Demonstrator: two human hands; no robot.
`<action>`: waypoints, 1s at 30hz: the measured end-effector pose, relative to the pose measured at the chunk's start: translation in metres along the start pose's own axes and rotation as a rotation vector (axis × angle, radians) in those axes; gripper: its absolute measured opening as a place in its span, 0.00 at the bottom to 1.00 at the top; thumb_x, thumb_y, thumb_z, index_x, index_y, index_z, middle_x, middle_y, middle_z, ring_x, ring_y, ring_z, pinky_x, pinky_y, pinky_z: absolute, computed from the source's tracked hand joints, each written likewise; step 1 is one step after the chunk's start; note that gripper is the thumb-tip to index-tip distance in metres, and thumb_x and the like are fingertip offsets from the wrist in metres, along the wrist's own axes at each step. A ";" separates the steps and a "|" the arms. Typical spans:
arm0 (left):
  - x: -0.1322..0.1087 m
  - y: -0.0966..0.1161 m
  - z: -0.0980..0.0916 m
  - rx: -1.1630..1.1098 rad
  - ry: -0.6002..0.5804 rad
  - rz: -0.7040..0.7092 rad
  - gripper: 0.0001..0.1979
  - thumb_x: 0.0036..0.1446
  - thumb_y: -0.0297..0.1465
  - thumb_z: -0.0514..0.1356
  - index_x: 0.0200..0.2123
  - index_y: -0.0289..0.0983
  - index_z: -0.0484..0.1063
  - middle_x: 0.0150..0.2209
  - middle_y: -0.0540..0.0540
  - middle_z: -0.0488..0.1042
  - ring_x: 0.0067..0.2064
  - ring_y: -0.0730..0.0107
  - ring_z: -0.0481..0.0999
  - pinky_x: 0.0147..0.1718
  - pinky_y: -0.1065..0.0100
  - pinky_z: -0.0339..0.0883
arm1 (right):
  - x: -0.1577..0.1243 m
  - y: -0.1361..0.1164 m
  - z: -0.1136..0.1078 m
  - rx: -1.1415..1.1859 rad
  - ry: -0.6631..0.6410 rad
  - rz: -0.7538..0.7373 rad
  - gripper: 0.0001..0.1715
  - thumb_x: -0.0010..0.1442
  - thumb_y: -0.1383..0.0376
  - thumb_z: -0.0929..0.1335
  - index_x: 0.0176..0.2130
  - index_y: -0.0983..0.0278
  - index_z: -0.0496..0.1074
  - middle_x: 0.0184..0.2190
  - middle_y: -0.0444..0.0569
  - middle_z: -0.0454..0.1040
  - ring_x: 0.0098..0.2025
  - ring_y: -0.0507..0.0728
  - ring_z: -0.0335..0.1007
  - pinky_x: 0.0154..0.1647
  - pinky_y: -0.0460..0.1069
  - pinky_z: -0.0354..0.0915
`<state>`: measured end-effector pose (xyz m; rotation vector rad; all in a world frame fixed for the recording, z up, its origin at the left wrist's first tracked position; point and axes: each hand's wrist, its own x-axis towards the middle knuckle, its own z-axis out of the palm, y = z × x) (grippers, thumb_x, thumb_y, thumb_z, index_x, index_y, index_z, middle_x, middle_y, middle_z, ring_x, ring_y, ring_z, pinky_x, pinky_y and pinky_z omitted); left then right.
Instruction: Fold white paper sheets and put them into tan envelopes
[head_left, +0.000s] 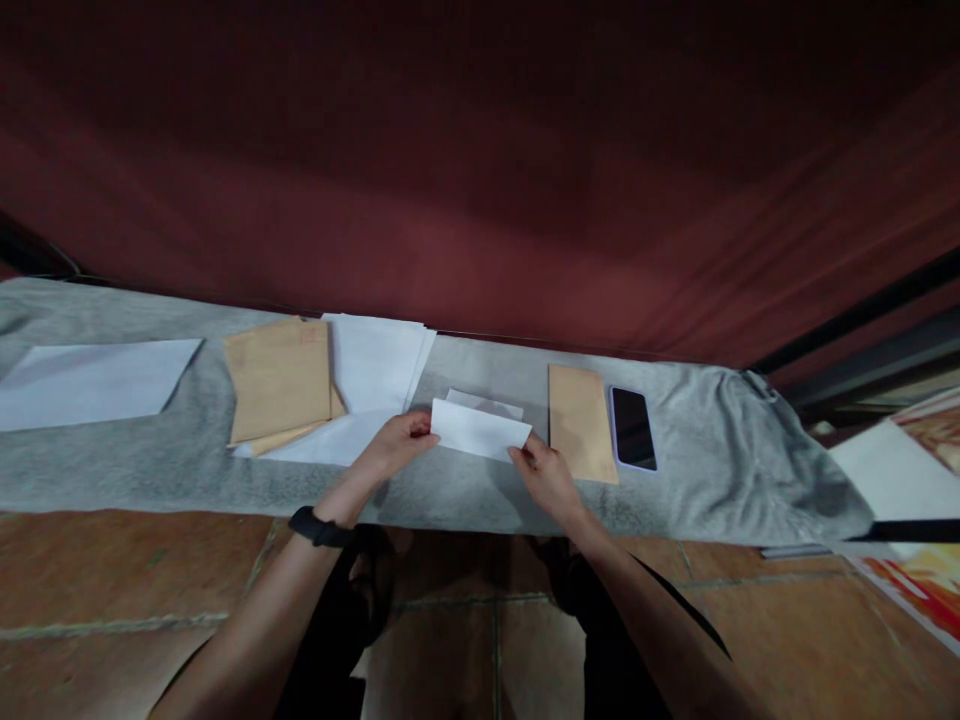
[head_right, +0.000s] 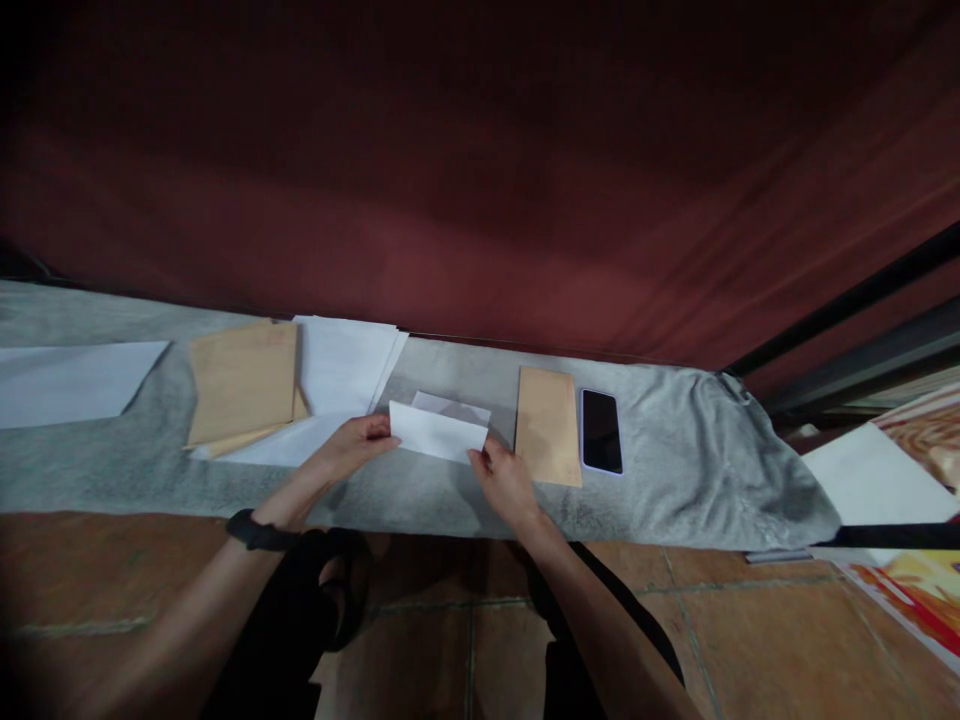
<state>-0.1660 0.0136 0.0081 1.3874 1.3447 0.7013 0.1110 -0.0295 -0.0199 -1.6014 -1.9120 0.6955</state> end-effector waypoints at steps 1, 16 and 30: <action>0.002 -0.002 0.001 0.009 0.012 0.003 0.14 0.45 0.40 0.63 0.33 0.38 0.75 0.32 0.48 0.81 0.36 0.61 0.79 0.37 0.64 0.70 | 0.000 -0.001 0.001 0.003 0.007 0.017 0.14 0.70 0.60 0.64 0.51 0.59 0.74 0.39 0.48 0.83 0.40 0.59 0.81 0.41 0.49 0.73; 0.001 0.006 0.016 0.441 0.155 -0.014 0.10 0.54 0.32 0.61 0.41 0.42 0.72 0.25 0.54 0.77 0.30 0.64 0.77 0.32 0.66 0.62 | 0.001 -0.007 0.009 -0.186 0.075 0.105 0.37 0.68 0.62 0.65 0.71 0.65 0.53 0.44 0.53 0.82 0.42 0.62 0.81 0.43 0.52 0.72; -0.008 0.022 0.034 0.946 0.166 0.007 0.18 0.65 0.31 0.57 0.57 0.37 0.68 0.47 0.40 0.80 0.47 0.58 0.81 0.44 0.64 0.70 | 0.002 -0.012 0.003 -0.361 0.005 0.093 0.10 0.69 0.62 0.64 0.47 0.61 0.72 0.37 0.48 0.82 0.36 0.57 0.79 0.37 0.48 0.66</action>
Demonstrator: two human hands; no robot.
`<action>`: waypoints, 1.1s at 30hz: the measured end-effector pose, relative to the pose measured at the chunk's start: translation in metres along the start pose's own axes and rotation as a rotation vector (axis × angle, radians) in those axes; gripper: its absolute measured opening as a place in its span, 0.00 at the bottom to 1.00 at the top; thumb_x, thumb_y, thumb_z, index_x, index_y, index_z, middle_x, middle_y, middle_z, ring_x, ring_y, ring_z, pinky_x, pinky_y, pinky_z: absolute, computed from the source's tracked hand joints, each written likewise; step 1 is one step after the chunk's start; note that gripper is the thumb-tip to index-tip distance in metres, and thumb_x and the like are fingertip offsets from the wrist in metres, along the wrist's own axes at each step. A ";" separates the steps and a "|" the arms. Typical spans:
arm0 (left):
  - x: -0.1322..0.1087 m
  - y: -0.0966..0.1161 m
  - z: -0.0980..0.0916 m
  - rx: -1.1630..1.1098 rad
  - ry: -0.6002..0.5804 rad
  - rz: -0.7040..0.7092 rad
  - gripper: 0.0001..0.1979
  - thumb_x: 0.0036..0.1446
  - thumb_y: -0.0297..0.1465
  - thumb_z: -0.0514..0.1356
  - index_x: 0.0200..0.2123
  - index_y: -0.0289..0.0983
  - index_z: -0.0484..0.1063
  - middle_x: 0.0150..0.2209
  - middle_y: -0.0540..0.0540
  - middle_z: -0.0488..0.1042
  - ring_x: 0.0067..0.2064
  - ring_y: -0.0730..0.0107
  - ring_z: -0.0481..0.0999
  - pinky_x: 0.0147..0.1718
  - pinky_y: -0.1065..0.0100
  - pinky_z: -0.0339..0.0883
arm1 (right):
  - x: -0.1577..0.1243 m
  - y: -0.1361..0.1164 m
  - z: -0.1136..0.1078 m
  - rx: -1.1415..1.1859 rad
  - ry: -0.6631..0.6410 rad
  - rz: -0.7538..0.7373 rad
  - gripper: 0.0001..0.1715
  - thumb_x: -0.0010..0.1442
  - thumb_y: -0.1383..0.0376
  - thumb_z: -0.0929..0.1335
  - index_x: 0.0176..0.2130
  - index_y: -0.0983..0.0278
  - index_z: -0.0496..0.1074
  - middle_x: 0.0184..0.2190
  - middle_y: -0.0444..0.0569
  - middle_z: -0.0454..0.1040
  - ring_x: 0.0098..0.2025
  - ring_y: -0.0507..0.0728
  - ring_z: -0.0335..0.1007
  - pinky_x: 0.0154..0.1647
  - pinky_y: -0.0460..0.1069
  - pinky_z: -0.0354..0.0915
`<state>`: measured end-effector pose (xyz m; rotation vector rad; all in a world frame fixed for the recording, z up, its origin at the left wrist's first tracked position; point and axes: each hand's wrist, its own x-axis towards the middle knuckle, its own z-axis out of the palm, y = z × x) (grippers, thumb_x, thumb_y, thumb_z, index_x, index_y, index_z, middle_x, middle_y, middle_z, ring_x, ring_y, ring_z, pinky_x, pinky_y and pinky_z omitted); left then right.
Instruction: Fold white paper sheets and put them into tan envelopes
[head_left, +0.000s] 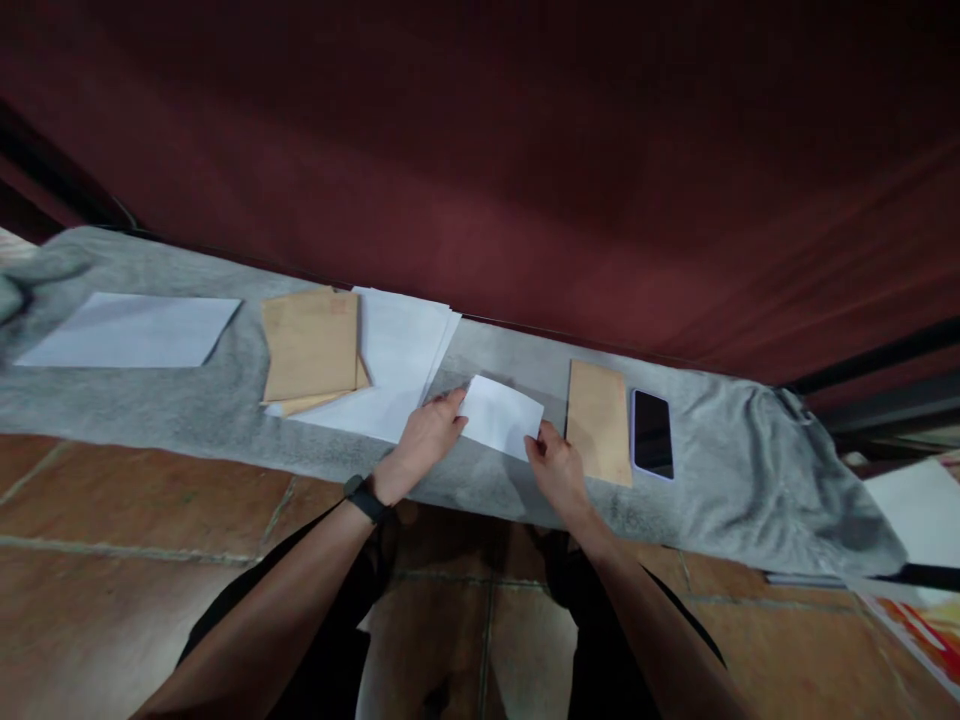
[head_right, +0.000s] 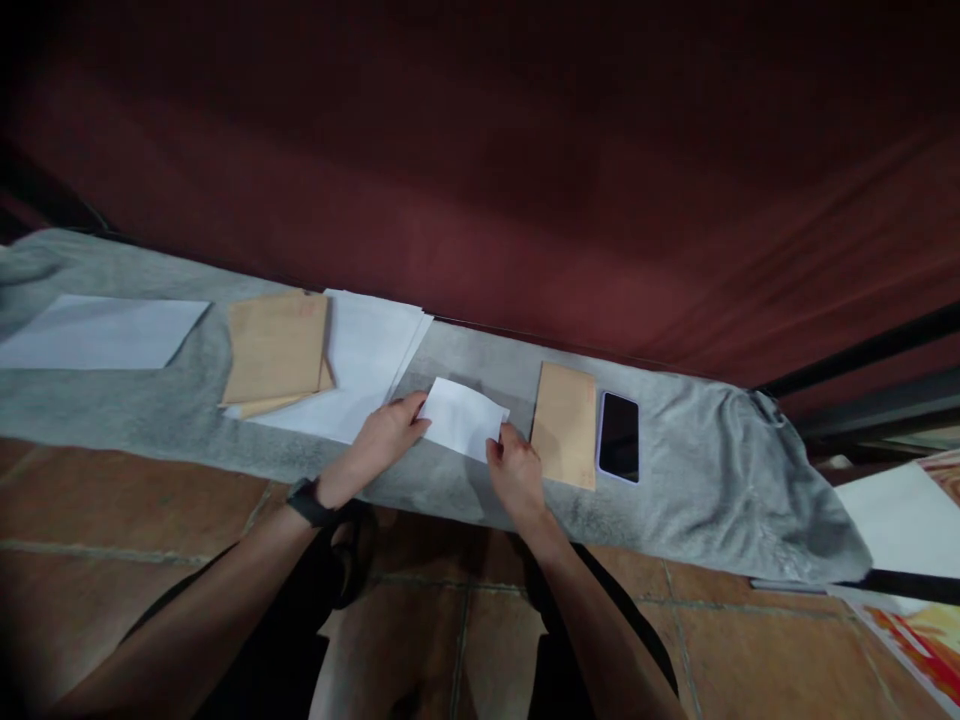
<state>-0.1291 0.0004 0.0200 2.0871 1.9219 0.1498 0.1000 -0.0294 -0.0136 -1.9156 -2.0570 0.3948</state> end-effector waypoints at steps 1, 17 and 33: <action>-0.002 0.001 0.001 0.032 0.019 0.017 0.20 0.65 0.31 0.57 0.60 0.37 0.66 0.48 0.39 0.80 0.48 0.57 0.80 0.46 0.63 0.70 | 0.000 0.000 0.000 -0.004 0.003 -0.002 0.11 0.69 0.63 0.64 0.48 0.61 0.72 0.38 0.48 0.82 0.36 0.57 0.79 0.38 0.48 0.66; -0.012 0.000 0.019 0.229 0.179 0.302 0.35 0.65 0.21 0.48 0.74 0.36 0.44 0.44 0.41 0.78 0.49 0.58 0.77 0.51 0.60 0.68 | 0.001 0.002 0.005 0.036 0.025 -0.019 0.16 0.69 0.62 0.62 0.52 0.62 0.72 0.40 0.50 0.83 0.40 0.58 0.80 0.42 0.49 0.68; -0.004 -0.003 0.018 -0.142 0.044 0.092 0.27 0.63 0.22 0.55 0.64 0.39 0.69 0.57 0.40 0.77 0.54 0.60 0.80 0.55 0.63 0.71 | 0.000 0.002 0.005 0.123 0.094 -0.001 0.34 0.66 0.63 0.63 0.69 0.64 0.56 0.40 0.49 0.81 0.41 0.59 0.80 0.42 0.50 0.72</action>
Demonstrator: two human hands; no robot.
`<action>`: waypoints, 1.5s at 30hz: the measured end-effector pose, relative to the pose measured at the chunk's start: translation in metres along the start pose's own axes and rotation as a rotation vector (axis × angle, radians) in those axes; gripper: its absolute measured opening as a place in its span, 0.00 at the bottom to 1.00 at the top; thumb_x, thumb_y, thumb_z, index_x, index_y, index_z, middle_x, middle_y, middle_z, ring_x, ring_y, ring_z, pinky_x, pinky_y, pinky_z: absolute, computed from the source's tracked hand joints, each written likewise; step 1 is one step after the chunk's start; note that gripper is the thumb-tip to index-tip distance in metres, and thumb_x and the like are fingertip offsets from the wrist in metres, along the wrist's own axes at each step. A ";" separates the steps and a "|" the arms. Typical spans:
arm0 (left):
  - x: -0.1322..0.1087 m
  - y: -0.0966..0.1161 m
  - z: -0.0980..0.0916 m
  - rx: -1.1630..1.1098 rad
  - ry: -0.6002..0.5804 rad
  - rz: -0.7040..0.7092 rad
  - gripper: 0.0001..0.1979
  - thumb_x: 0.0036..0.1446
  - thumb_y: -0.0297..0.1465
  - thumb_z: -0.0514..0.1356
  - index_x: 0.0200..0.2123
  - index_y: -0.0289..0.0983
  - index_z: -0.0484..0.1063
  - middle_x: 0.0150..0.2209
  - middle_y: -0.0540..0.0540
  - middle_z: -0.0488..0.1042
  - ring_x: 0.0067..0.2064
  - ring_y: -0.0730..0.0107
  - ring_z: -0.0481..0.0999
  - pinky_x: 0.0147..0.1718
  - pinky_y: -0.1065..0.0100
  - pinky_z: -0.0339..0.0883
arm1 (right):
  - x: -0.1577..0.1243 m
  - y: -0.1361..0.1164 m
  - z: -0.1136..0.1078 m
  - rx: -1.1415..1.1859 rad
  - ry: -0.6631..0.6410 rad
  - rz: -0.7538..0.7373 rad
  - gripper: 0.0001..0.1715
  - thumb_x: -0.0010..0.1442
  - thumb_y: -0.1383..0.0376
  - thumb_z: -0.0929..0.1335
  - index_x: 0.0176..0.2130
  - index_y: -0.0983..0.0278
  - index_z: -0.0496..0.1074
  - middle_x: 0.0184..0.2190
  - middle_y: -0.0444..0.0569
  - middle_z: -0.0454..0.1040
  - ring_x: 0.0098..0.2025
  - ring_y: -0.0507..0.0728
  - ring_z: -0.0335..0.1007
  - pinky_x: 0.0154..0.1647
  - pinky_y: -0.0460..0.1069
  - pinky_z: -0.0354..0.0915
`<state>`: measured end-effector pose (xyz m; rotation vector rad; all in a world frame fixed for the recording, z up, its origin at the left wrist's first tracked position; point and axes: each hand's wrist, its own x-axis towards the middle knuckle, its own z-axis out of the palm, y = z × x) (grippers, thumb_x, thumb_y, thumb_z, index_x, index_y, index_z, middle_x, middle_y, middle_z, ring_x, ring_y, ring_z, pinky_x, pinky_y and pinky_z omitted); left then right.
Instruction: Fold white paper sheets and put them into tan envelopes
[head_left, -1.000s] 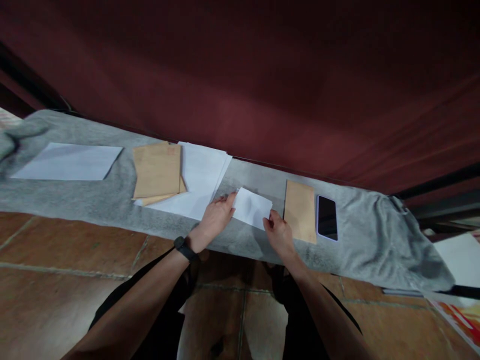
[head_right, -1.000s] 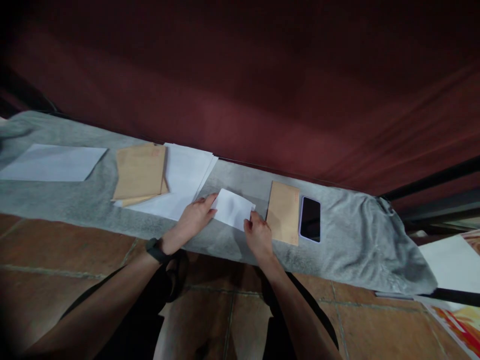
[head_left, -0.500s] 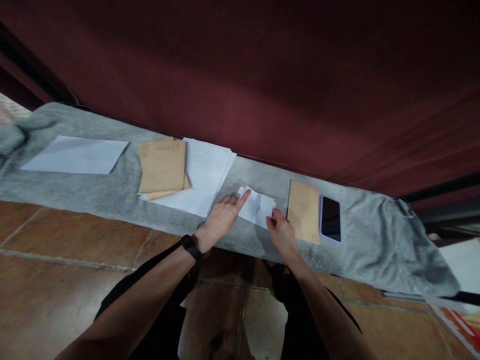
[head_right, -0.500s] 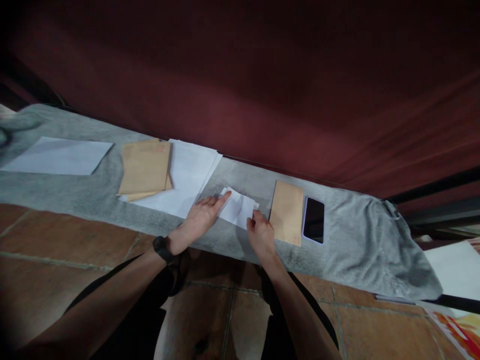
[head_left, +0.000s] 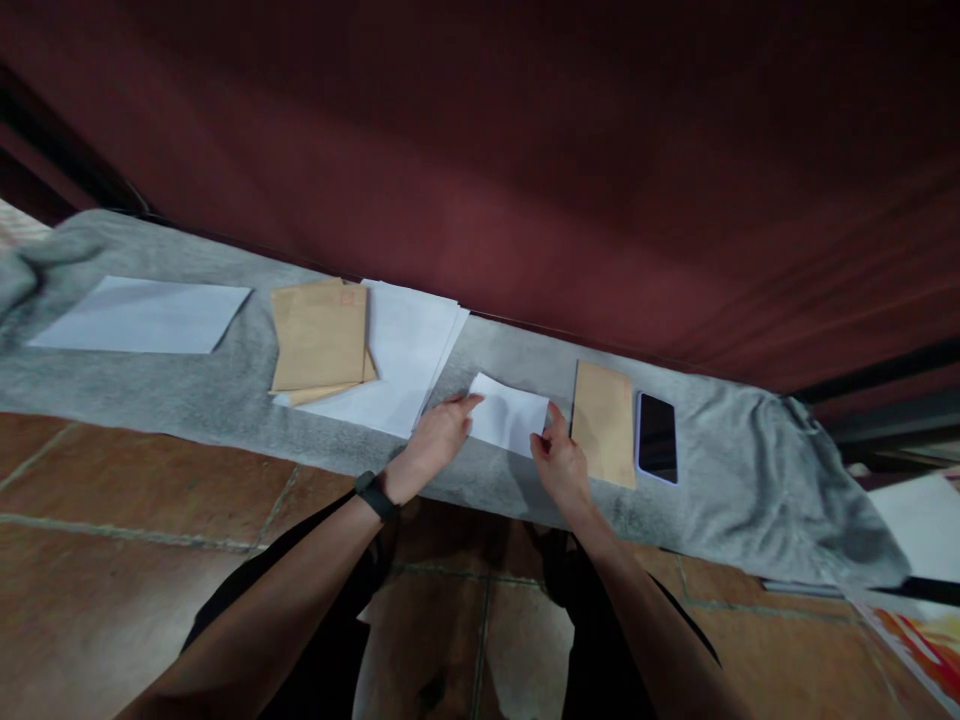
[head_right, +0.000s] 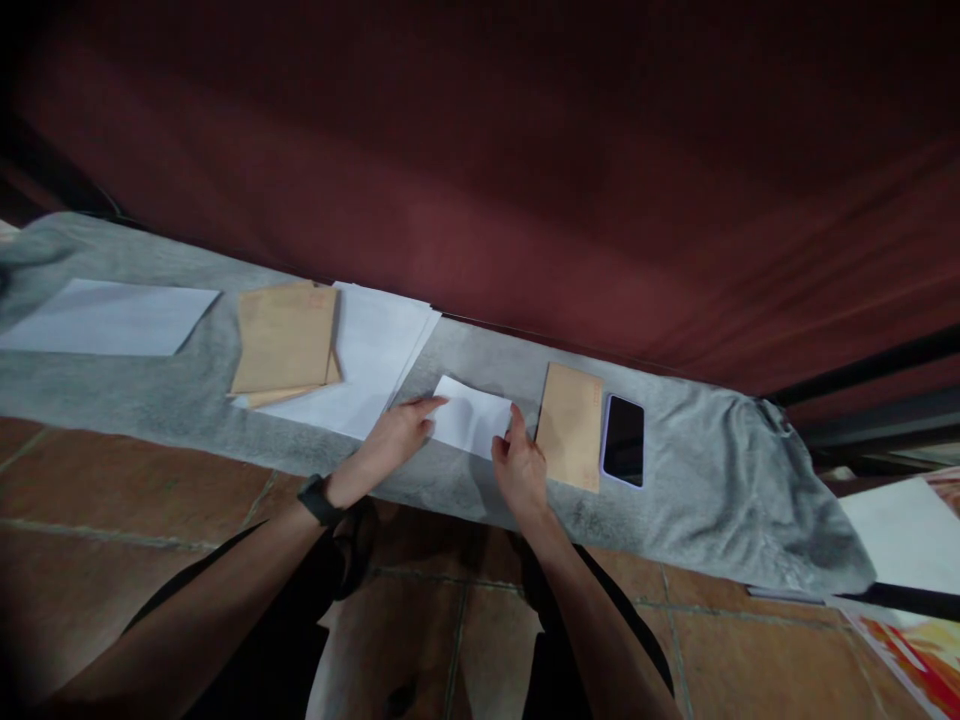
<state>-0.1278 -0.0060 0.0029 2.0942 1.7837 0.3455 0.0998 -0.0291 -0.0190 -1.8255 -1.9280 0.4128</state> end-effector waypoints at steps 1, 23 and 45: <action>0.001 -0.001 0.000 -0.035 -0.005 -0.015 0.26 0.63 0.22 0.56 0.64 0.39 0.69 0.58 0.40 0.77 0.55 0.60 0.79 0.57 0.63 0.69 | 0.001 0.000 0.000 0.004 0.003 0.004 0.35 0.66 0.63 0.63 0.69 0.64 0.55 0.40 0.50 0.81 0.40 0.60 0.80 0.41 0.51 0.72; -0.006 0.020 0.022 0.117 0.207 0.182 0.21 0.68 0.29 0.51 0.62 0.33 0.69 0.62 0.35 0.70 0.63 0.56 0.70 0.63 0.54 0.64 | 0.003 -0.010 0.006 0.044 0.040 -0.170 0.27 0.72 0.62 0.59 0.65 0.65 0.67 0.58 0.60 0.72 0.62 0.63 0.66 0.64 0.59 0.64; -0.004 0.014 0.051 0.264 0.147 0.152 0.31 0.68 0.31 0.45 0.71 0.24 0.52 0.73 0.30 0.52 0.75 0.54 0.47 0.72 0.50 0.48 | 0.004 -0.025 0.034 -0.135 -0.156 -0.118 0.40 0.75 0.51 0.53 0.73 0.74 0.49 0.75 0.61 0.45 0.77 0.62 0.38 0.76 0.61 0.39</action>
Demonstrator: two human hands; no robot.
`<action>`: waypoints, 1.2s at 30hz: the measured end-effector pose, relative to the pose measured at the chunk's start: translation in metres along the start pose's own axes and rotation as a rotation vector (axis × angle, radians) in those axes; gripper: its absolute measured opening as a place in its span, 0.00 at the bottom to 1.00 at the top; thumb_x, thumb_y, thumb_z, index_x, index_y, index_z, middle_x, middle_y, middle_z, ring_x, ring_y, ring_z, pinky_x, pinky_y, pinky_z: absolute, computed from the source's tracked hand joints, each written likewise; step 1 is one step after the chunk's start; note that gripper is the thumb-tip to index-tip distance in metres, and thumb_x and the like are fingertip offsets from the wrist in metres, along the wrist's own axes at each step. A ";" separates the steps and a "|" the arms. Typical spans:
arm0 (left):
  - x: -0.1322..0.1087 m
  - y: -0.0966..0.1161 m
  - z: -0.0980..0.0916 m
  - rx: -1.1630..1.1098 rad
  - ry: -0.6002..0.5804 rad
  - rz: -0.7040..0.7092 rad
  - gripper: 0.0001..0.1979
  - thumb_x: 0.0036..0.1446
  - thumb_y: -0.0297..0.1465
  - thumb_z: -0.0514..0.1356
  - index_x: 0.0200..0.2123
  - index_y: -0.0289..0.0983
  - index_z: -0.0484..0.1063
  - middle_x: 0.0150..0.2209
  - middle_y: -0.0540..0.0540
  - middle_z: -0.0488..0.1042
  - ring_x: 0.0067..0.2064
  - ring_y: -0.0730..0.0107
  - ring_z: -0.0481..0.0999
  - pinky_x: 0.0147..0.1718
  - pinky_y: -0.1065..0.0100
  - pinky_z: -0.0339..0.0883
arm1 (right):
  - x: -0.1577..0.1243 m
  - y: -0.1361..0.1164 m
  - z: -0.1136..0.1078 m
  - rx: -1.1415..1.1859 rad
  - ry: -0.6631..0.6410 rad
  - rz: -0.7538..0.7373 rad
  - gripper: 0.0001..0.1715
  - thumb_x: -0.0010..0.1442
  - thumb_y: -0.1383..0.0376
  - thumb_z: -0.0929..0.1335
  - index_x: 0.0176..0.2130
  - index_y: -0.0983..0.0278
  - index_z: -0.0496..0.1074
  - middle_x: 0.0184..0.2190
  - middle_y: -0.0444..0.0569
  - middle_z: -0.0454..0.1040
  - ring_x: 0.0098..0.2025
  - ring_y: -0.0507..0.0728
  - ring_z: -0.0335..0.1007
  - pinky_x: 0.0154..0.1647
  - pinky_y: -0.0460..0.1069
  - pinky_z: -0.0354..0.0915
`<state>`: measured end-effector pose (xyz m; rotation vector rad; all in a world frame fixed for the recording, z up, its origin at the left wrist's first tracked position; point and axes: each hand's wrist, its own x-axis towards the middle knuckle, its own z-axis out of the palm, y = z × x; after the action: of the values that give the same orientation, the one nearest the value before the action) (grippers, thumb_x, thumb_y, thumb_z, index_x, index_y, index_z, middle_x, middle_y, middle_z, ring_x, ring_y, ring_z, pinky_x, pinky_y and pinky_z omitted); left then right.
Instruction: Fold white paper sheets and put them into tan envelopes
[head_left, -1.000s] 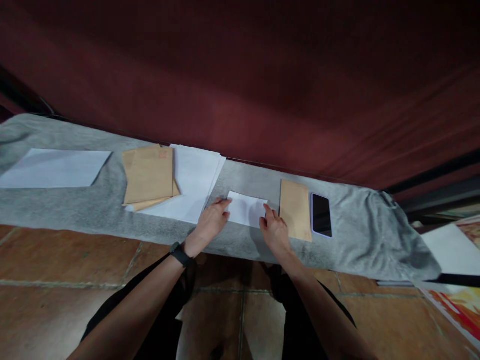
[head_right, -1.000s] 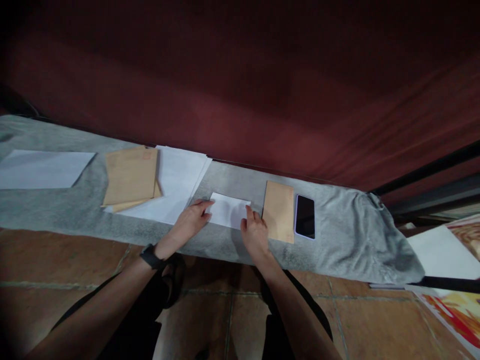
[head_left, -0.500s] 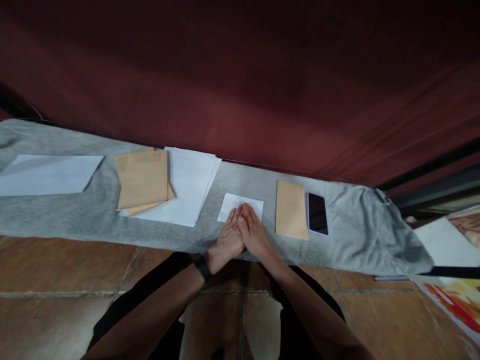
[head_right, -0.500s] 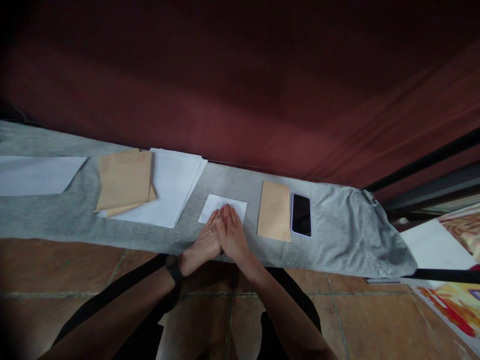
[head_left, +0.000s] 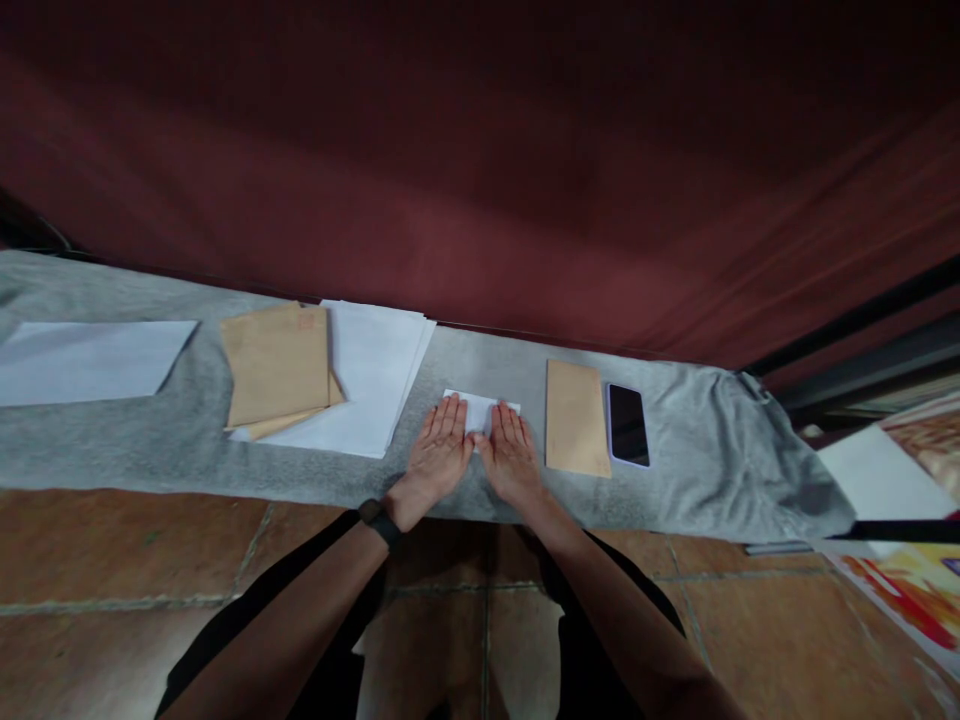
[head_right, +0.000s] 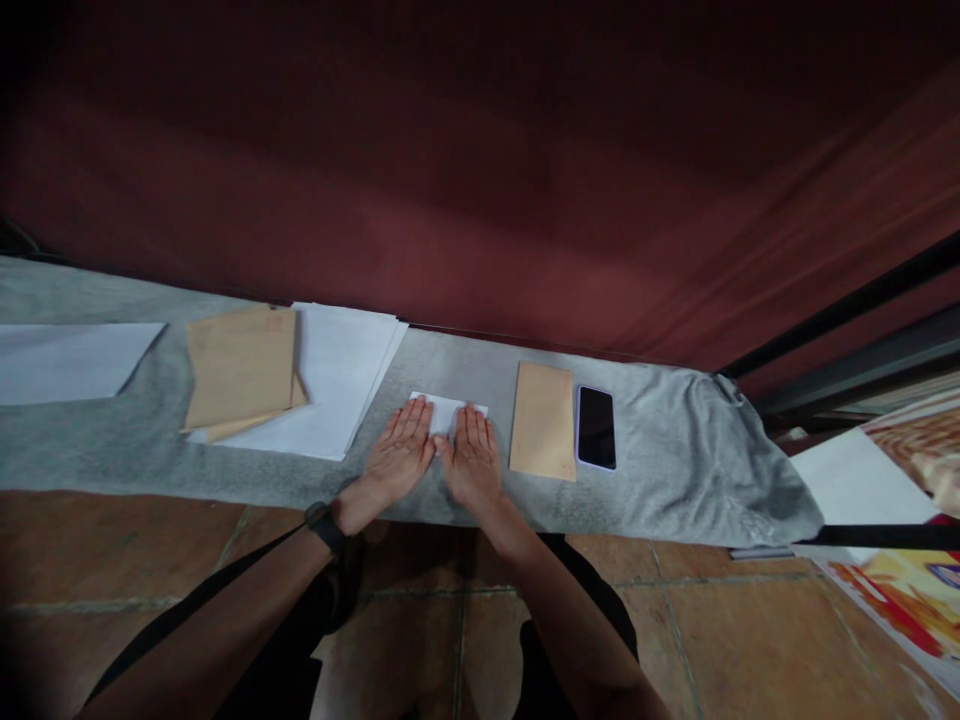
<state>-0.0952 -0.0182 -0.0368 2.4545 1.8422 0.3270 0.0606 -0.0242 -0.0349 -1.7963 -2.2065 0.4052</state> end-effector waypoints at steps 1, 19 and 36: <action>0.000 -0.001 -0.001 0.011 -0.003 -0.019 0.31 0.69 0.32 0.46 0.71 0.23 0.52 0.73 0.30 0.52 0.75 0.54 0.47 0.72 0.51 0.47 | 0.000 0.001 0.000 -0.012 0.008 0.007 0.40 0.75 0.51 0.54 0.73 0.74 0.49 0.75 0.61 0.45 0.77 0.63 0.38 0.76 0.62 0.40; -0.003 -0.011 -0.007 0.028 0.142 -0.211 0.32 0.70 0.36 0.45 0.71 0.24 0.53 0.71 0.28 0.56 0.74 0.47 0.51 0.71 0.46 0.49 | -0.008 0.020 0.007 -0.061 0.161 0.040 0.41 0.73 0.54 0.60 0.73 0.76 0.50 0.74 0.66 0.48 0.75 0.68 0.44 0.73 0.64 0.45; 0.009 0.026 0.006 0.037 -0.084 0.162 0.30 0.68 0.27 0.42 0.72 0.25 0.51 0.74 0.35 0.51 0.75 0.60 0.46 0.73 0.56 0.45 | 0.003 0.002 -0.005 0.060 0.004 -0.087 0.38 0.76 0.52 0.49 0.73 0.73 0.49 0.75 0.58 0.49 0.77 0.59 0.41 0.76 0.58 0.42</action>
<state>-0.0674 -0.0168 -0.0369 2.6054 1.6369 0.1946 0.0641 -0.0209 -0.0309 -1.6623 -2.2361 0.4435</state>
